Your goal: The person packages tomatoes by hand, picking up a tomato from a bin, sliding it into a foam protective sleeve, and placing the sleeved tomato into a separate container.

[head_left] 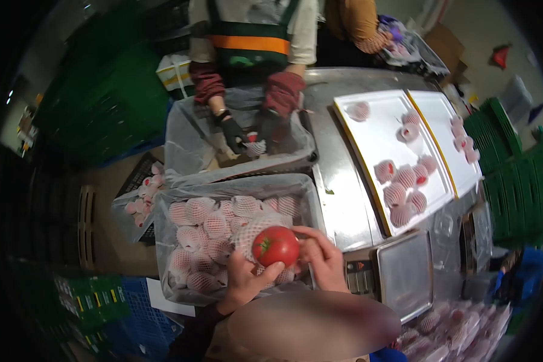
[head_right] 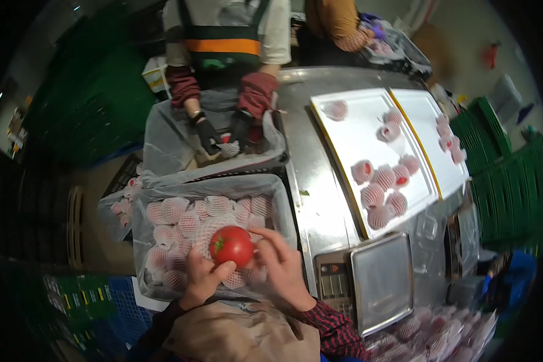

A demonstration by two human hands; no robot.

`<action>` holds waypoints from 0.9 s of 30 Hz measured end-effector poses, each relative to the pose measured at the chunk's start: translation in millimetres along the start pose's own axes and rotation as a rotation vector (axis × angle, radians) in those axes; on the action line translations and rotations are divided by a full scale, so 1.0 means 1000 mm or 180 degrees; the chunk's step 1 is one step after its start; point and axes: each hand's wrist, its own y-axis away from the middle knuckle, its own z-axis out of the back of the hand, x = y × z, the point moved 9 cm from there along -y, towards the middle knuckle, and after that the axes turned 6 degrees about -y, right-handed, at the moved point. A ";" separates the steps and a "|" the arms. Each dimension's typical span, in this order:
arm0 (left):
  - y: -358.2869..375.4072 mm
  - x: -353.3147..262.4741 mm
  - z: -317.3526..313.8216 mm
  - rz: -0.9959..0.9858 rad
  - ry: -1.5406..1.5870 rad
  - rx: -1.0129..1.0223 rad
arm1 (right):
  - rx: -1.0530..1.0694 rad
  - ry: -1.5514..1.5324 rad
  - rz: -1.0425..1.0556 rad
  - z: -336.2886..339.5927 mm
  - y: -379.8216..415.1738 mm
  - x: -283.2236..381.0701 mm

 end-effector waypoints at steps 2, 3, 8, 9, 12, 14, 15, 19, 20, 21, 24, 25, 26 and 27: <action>0.009 0.007 -0.002 0.0593 0.0825 0.0338 | -0.0313 -0.0231 -0.0508 0.016 -0.007 -0.020; 0.003 0.014 -0.007 0.0342 0.1136 0.0762 | -0.0443 -0.0069 -0.0492 0.020 -0.013 -0.025; 0.018 0.004 -0.025 0.1023 0.1566 0.1410 | -0.0235 -0.1749 -0.1338 0.015 0.013 -0.096; 0.017 -0.012 -0.029 0.0588 0.2034 0.1636 | -0.0156 -0.1733 -0.1269 0.007 0.007 -0.089; 0.022 -0.007 -0.008 0.0494 0.2431 0.1643 | 0.0108 -0.0914 -0.0319 -0.016 -0.010 -0.032; 0.017 -0.007 0.032 -0.0097 0.0871 0.0826 | -0.0138 0.0019 0.0776 -0.016 -0.013 0.006; 0.017 -0.002 0.039 -0.0140 0.0886 0.0796 | -0.0451 0.0738 0.0249 -0.009 -0.001 0.000; 0.031 -0.006 0.101 -0.1292 -0.0145 -0.0454 | 0.1962 0.1527 0.1327 -0.138 0.027 0.049; 0.035 -0.001 0.123 -0.1120 -0.0028 -0.0722 | 0.1909 0.1460 0.0882 -0.140 0.027 0.041; 0.038 0.006 0.145 -0.0948 0.0097 -0.0981 | 0.1842 0.1397 0.0439 -0.140 0.026 0.030; 0.042 0.031 0.232 -0.0886 0.1426 -0.1866 | 0.1226 0.1115 0.0412 -0.110 0.012 0.014; 0.042 0.016 0.268 -0.1119 0.1341 -0.2068 | 0.0953 0.0873 0.0243 -0.095 0.009 0.005; 0.034 0.017 0.305 -0.0993 0.1257 -0.2270 | 0.0779 0.0772 0.0046 -0.082 0.008 -0.003; 0.021 0.023 0.344 -0.0863 0.1173 -0.2471 | 0.0604 0.0669 -0.0152 -0.072 0.007 -0.008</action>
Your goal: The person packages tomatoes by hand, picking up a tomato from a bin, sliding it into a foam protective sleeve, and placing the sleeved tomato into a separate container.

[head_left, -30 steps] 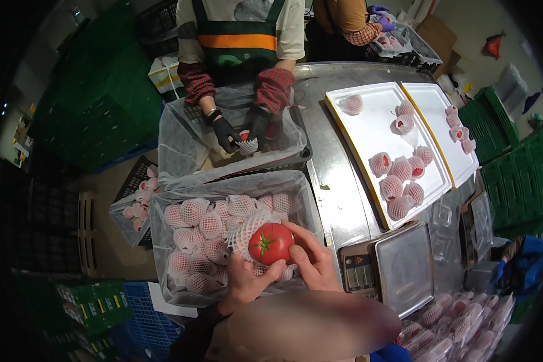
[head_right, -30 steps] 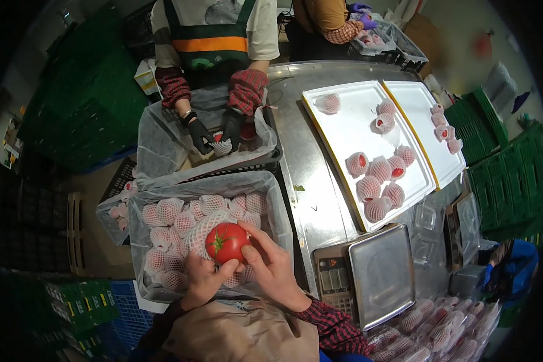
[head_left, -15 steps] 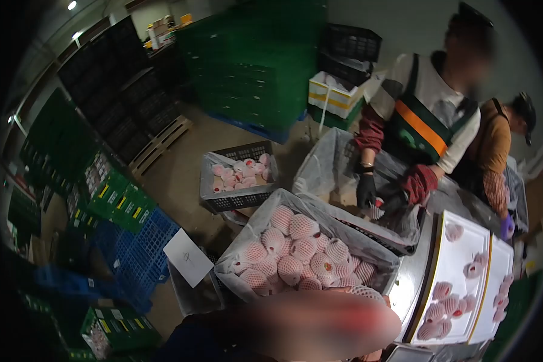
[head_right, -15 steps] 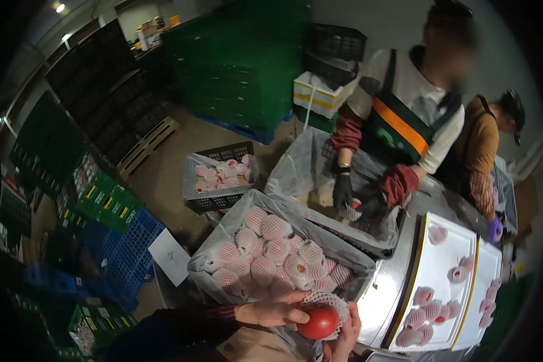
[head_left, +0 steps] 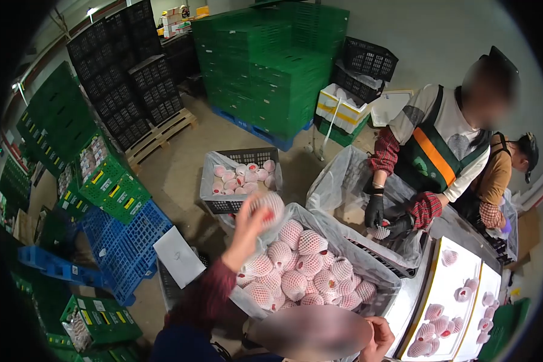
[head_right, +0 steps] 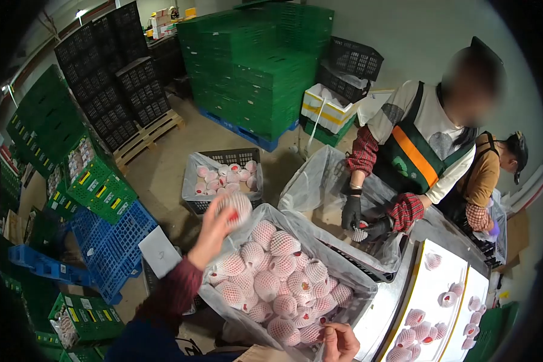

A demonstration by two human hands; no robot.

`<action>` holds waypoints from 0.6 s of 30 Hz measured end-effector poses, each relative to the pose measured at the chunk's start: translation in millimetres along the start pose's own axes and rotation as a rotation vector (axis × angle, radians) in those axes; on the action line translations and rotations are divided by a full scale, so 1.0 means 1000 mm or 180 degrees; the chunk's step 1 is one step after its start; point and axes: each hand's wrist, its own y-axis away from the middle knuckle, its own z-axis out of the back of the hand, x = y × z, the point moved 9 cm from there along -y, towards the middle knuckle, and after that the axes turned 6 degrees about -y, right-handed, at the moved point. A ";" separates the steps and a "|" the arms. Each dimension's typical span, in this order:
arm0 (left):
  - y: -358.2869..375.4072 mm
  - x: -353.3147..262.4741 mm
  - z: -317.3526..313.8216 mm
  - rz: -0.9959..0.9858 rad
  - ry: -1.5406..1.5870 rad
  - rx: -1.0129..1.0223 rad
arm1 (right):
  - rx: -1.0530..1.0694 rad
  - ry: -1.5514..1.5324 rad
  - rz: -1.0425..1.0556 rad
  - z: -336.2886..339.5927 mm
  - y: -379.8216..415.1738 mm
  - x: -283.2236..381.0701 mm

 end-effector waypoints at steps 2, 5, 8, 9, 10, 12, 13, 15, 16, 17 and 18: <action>-0.074 0.005 0.031 -0.0044 -0.0448 -0.0314 | -0.0066 0.0053 0.0010 0.002 0.002 0.000; -0.140 0.029 0.062 0.0443 -0.1214 -0.0509 | -0.0156 0.0087 0.0015 0.002 0.008 0.001; -0.141 0.031 0.057 0.0613 -0.1332 -0.0440 | -0.0240 0.0088 0.0042 0.007 0.014 0.001; -0.136 0.023 0.049 0.0264 -0.1277 -0.0269 | -0.0271 0.0086 -0.0017 0.010 0.014 -0.001; -0.128 0.019 0.038 -0.0069 -0.1208 -0.0084 | -0.0317 0.0087 -0.0084 0.013 0.014 -0.004; -0.098 0.005 0.014 -0.0519 -0.1196 0.0054 | -0.0434 0.0503 0.0218 0.019 0.005 0.002; -0.074 0.000 -0.006 -0.0525 -0.1469 0.0326 | -0.0401 0.0553 0.0184 0.022 0.005 0.002; -0.023 0.007 -0.043 -0.0326 -0.1860 0.0858 | -0.0449 0.0579 0.0097 0.027 0.004 0.000; 0.002 0.023 -0.059 -0.0128 -0.1975 0.1100 | -0.0381 0.0524 0.0097 0.026 0.003 -0.001; 0.018 0.036 -0.068 -0.0102 -0.1997 0.1163 | -0.0301 0.0465 0.0110 0.025 0.002 -0.003; 0.035 0.042 -0.083 -0.0523 -0.2705 0.1400 | -0.0358 0.0441 0.0090 0.028 0.003 -0.007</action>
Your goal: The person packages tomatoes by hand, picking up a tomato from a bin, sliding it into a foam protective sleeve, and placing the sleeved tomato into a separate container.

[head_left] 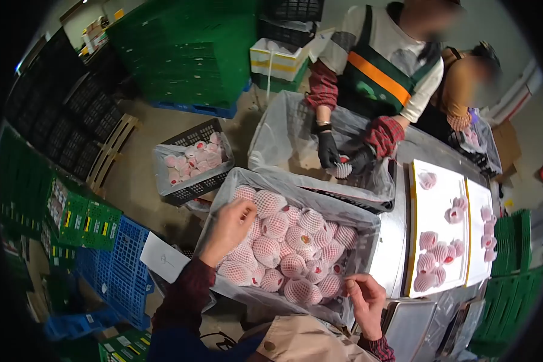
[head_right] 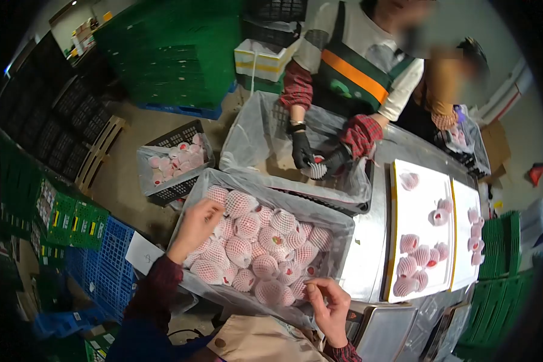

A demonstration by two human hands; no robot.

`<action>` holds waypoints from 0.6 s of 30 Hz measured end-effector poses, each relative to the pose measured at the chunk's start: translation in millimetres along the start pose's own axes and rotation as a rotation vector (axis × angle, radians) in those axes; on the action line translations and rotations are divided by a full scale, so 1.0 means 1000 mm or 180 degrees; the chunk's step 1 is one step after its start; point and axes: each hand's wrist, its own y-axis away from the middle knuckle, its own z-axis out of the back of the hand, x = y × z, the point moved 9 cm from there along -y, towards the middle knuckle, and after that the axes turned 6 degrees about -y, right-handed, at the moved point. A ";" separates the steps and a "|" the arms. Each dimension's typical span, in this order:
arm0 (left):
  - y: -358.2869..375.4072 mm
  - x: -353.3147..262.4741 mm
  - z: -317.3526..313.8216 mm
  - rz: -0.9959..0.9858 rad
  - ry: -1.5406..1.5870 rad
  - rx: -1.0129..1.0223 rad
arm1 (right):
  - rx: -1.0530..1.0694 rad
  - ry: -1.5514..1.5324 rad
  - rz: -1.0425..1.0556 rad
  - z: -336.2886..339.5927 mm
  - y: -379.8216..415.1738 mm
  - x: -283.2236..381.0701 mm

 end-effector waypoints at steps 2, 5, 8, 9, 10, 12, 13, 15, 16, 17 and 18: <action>0.007 -0.014 -0.028 -0.0387 -0.0785 0.0165 | 0.0118 -0.0060 0.0099 -0.002 0.000 -0.003; -0.004 -0.016 -0.051 -0.1111 -0.1877 -0.0254 | 0.0119 -0.0096 0.0041 -0.004 0.004 -0.003; -0.019 -0.011 -0.077 -0.1875 -0.3007 -0.0088 | 0.0183 -0.0159 -0.0109 -0.005 0.008 -0.003; -0.024 -0.004 -0.079 -0.1924 -0.3011 -0.0069 | 0.0203 -0.0065 -0.0047 -0.005 0.009 -0.003; -0.031 0.004 -0.082 -0.1854 -0.2955 0.0125 | 0.0221 0.0027 0.0015 -0.005 0.009 -0.003; -0.034 0.005 -0.080 -0.1829 -0.2918 0.0338 | 0.0109 -0.0084 0.0148 -0.002 0.009 0.000; -0.034 0.002 -0.071 -0.1611 -0.2388 0.0373 | 0.0109 -0.0056 0.0116 -0.002 0.009 0.000; -0.032 -0.010 -0.065 -0.1428 -0.1872 0.0455 | 0.0056 -0.0056 0.0082 0.002 0.008 -0.003; -0.032 -0.018 -0.053 -0.1284 -0.1454 0.0128 | 0.0065 0.0101 0.0245 0.004 0.006 -0.004; -0.029 -0.024 -0.040 -0.1121 -0.1031 -0.0187 | 0.0077 0.0262 0.0396 0.004 0.004 -0.004; -0.020 -0.035 -0.043 -0.1130 -0.1036 -0.0142 | 0.0041 0.0248 0.0372 0.003 0.001 -0.005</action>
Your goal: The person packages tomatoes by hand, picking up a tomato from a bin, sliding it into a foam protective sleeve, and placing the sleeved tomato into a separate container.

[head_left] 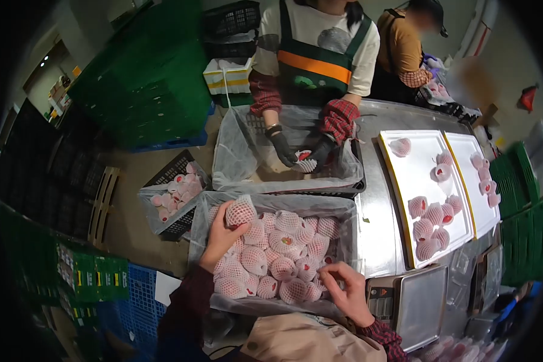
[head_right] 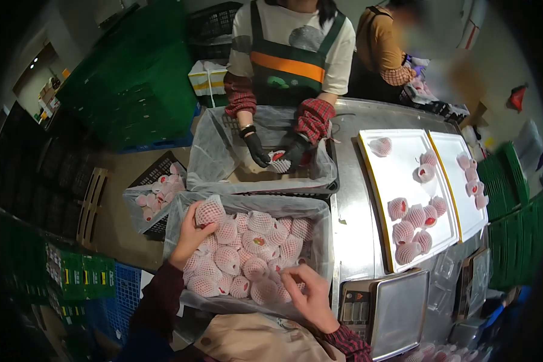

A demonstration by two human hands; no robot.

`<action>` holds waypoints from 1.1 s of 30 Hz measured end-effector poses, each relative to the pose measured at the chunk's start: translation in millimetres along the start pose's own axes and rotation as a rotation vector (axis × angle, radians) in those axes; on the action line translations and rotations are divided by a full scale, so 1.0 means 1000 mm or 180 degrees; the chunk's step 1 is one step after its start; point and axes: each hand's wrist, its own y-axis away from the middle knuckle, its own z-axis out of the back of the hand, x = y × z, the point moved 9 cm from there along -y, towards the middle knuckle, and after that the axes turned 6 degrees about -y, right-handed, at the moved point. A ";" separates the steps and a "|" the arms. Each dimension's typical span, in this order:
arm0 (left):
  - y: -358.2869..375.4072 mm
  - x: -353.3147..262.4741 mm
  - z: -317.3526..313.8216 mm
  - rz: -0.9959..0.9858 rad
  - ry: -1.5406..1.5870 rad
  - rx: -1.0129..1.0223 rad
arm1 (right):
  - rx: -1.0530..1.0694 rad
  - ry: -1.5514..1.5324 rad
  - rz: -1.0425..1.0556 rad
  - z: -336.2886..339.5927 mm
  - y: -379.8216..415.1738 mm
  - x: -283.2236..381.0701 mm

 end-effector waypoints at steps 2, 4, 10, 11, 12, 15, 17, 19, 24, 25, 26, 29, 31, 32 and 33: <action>0.025 -0.020 -0.036 0.1360 0.3277 0.0802 | 0.0024 0.0192 0.0519 -0.013 -0.015 0.022; 0.050 -0.076 -0.047 0.1690 0.4232 0.1035 | -0.0221 0.0610 0.1247 -0.025 -0.025 0.060; 0.084 -0.153 -0.072 0.1758 0.4601 0.1515 | -0.0535 0.0771 0.1696 -0.018 -0.031 0.063; 0.087 -0.148 -0.078 0.1367 0.4281 0.1401 | -0.0671 0.0734 0.1718 -0.012 -0.031 0.060; 0.091 -0.145 -0.083 0.1372 0.4282 0.1422 | -0.0686 0.0739 0.1705 -0.009 -0.028 0.060; 0.100 -0.142 -0.091 0.1789 0.4805 0.1788 | -0.0784 -0.1355 -0.0050 0.010 -0.040 -0.003; 0.106 -0.142 -0.096 0.1864 0.5124 0.1883 | -0.0791 -0.2093 -0.0285 0.007 -0.041 -0.026; 0.110 -0.144 -0.098 0.1931 0.5459 0.1947 | -0.0661 -0.2348 -0.0440 0.002 -0.040 -0.051; 0.088 -0.147 -0.084 0.1581 0.5167 0.1492 | -0.0193 -0.0763 -0.0751 0.005 -0.017 -0.045; 0.081 -0.154 -0.079 0.1586 0.5169 0.1485 | -0.0503 -0.0731 -0.0233 0.016 -0.015 -0.027; 0.072 -0.156 -0.070 0.1500 0.4469 0.1261 | -0.0814 -0.0697 0.0279 0.027 -0.010 -0.008; 0.073 -0.156 -0.068 0.1457 0.3118 0.1065 | -0.0231 -0.0054 0.1213 0.017 -0.009 0.056; 0.074 -0.155 -0.071 0.1444 0.2482 0.1093 | 0.0058 0.0737 0.1755 0.000 -0.006 0.070; 0.073 -0.156 -0.069 0.1375 0.2428 0.0969 | 0.0034 0.0761 0.1759 0.001 -0.006 0.067; 0.072 -0.159 -0.066 0.1320 0.2374 0.0839 | 0.0065 0.0490 0.1675 0.005 -0.008 0.063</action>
